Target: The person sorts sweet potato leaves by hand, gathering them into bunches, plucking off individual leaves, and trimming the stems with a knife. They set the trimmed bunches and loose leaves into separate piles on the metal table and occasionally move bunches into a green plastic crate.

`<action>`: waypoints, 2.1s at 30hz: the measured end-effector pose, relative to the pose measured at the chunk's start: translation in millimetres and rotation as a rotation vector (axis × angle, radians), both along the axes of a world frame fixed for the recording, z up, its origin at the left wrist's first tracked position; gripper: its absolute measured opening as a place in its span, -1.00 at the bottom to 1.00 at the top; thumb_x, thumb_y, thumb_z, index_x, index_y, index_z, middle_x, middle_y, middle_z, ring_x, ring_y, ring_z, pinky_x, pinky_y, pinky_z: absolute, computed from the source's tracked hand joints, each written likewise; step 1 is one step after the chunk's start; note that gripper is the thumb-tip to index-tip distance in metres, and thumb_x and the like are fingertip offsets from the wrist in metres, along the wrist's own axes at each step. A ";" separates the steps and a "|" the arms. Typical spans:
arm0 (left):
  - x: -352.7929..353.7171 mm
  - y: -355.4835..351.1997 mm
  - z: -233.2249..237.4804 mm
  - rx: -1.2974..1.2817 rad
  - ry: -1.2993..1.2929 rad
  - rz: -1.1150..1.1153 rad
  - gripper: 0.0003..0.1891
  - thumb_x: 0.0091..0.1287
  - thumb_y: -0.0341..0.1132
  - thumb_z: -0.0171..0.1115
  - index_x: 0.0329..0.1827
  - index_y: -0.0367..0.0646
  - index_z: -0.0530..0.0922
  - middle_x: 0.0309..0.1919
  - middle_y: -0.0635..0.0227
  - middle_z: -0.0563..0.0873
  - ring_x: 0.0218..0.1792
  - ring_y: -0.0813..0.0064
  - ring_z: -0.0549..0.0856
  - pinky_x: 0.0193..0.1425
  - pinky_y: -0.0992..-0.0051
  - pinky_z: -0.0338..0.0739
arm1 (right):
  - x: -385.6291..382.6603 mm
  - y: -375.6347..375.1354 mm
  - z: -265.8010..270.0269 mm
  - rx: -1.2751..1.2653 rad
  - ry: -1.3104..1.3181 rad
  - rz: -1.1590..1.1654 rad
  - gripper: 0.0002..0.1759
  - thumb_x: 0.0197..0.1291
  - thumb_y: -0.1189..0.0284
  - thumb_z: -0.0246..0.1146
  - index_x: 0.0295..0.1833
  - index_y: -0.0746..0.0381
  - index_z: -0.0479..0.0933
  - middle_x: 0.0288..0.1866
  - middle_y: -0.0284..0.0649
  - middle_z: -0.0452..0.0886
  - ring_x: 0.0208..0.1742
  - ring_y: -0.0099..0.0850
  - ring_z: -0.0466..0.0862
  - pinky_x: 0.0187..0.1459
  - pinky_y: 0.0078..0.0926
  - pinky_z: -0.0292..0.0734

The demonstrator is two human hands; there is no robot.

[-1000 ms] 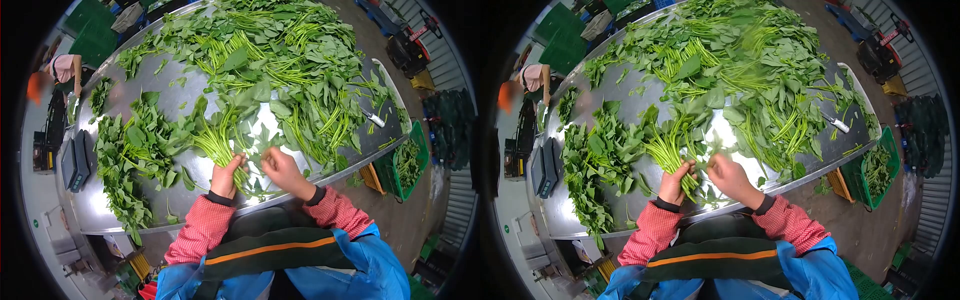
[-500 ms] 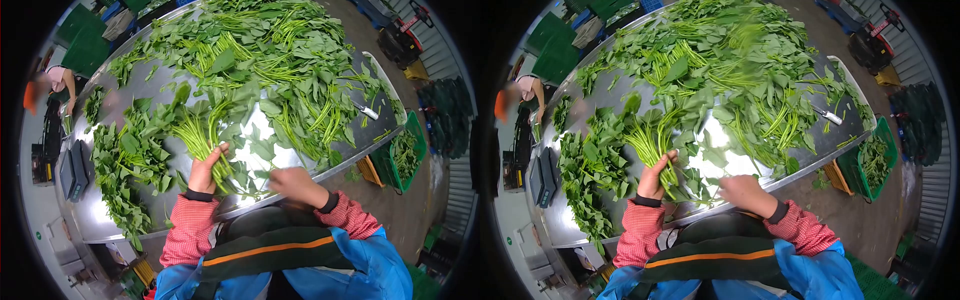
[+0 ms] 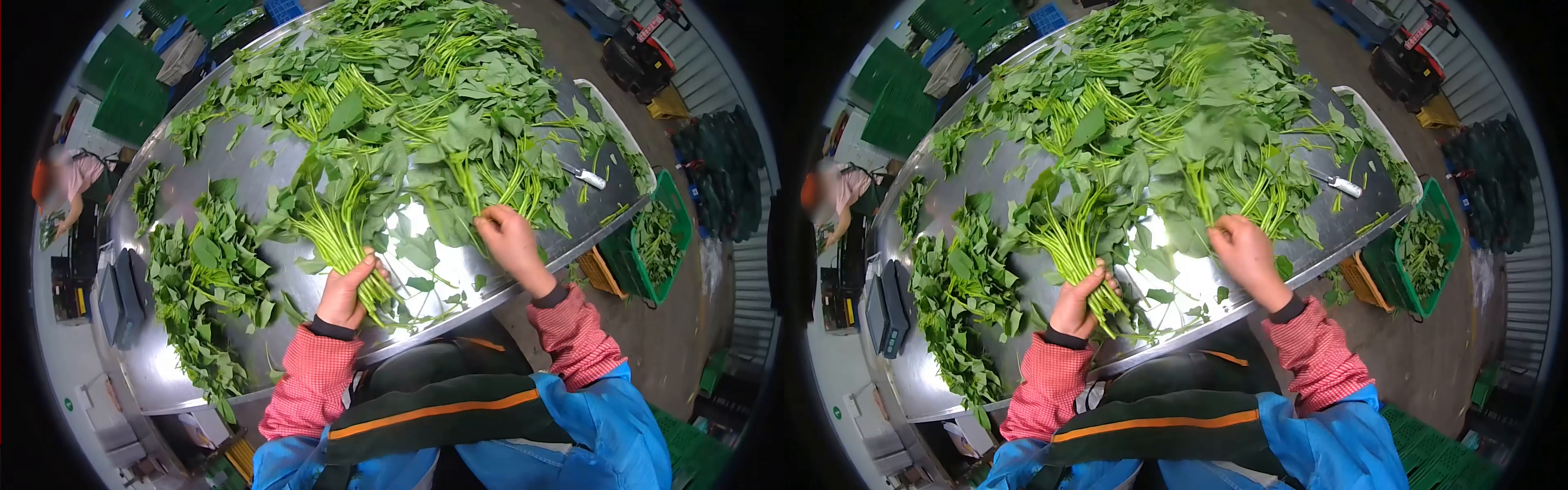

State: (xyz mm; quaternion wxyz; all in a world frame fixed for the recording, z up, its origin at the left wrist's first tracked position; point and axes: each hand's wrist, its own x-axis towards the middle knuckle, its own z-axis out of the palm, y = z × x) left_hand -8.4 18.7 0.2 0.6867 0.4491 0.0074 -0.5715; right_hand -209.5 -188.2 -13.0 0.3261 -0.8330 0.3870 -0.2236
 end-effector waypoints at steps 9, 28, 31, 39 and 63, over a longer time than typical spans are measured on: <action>-36.2 -32.7 -9.9 -0.005 -0.197 0.051 -0.81 0.27 -0.51 0.25 -0.10 -0.19 0.47 -0.24 0.27 0.67 -0.32 0.50 0.64 -0.21 0.54 0.56 | 36.4 67.0 12.1 -0.289 -0.048 0.261 -0.78 0.07 0.35 0.33 -0.32 0.21 0.43 -0.48 -0.19 0.49 -0.48 -0.24 0.58 -0.49 -0.33 0.45; -11.3 -8.5 -27.9 0.062 -0.142 0.274 -0.83 0.28 -0.56 0.19 -0.12 -0.18 0.44 -0.24 0.28 0.66 -0.26 0.49 0.64 -0.25 0.53 0.55 | 22.2 63.5 -5.6 1.051 -0.142 0.171 -0.64 0.37 0.28 0.08 -0.41 0.32 0.44 -0.61 -0.38 0.41 -0.55 -0.55 0.39 -0.45 -0.52 0.30; -23.0 -13.2 -23.0 0.059 -0.080 0.184 -0.84 0.29 -0.54 0.20 -0.11 -0.20 0.45 -0.23 0.25 0.67 -0.25 0.49 0.66 -0.23 0.52 0.58 | 46.1 78.1 -11.4 0.742 -0.100 0.339 -0.68 0.33 0.28 0.12 -0.38 0.31 0.43 -0.63 -0.25 0.45 -0.58 -0.41 0.46 -0.49 -0.47 0.33; -2.0 1.0 -29.0 0.053 -0.085 0.398 -0.93 0.35 -0.48 0.13 -0.19 -0.29 0.45 -0.37 0.24 0.62 -0.35 0.38 0.65 -0.19 0.36 0.65 | 20.9 91.8 -11.9 0.076 0.374 0.596 -0.75 0.21 0.25 0.21 -0.34 0.23 0.48 -0.57 -0.01 0.55 -0.49 -0.04 0.60 -0.47 -0.12 0.45; -22.9 1.8 -32.4 0.122 -0.011 0.067 -0.80 0.30 -0.54 0.17 -0.04 -0.26 0.45 -0.30 0.27 0.64 -0.33 0.46 0.67 -0.26 0.50 0.63 | 30.1 68.5 -0.2 -0.192 0.063 0.298 -0.71 0.10 0.26 0.30 -0.30 0.25 0.44 -0.51 -0.15 0.60 -0.50 -0.22 0.63 -0.50 -0.31 0.46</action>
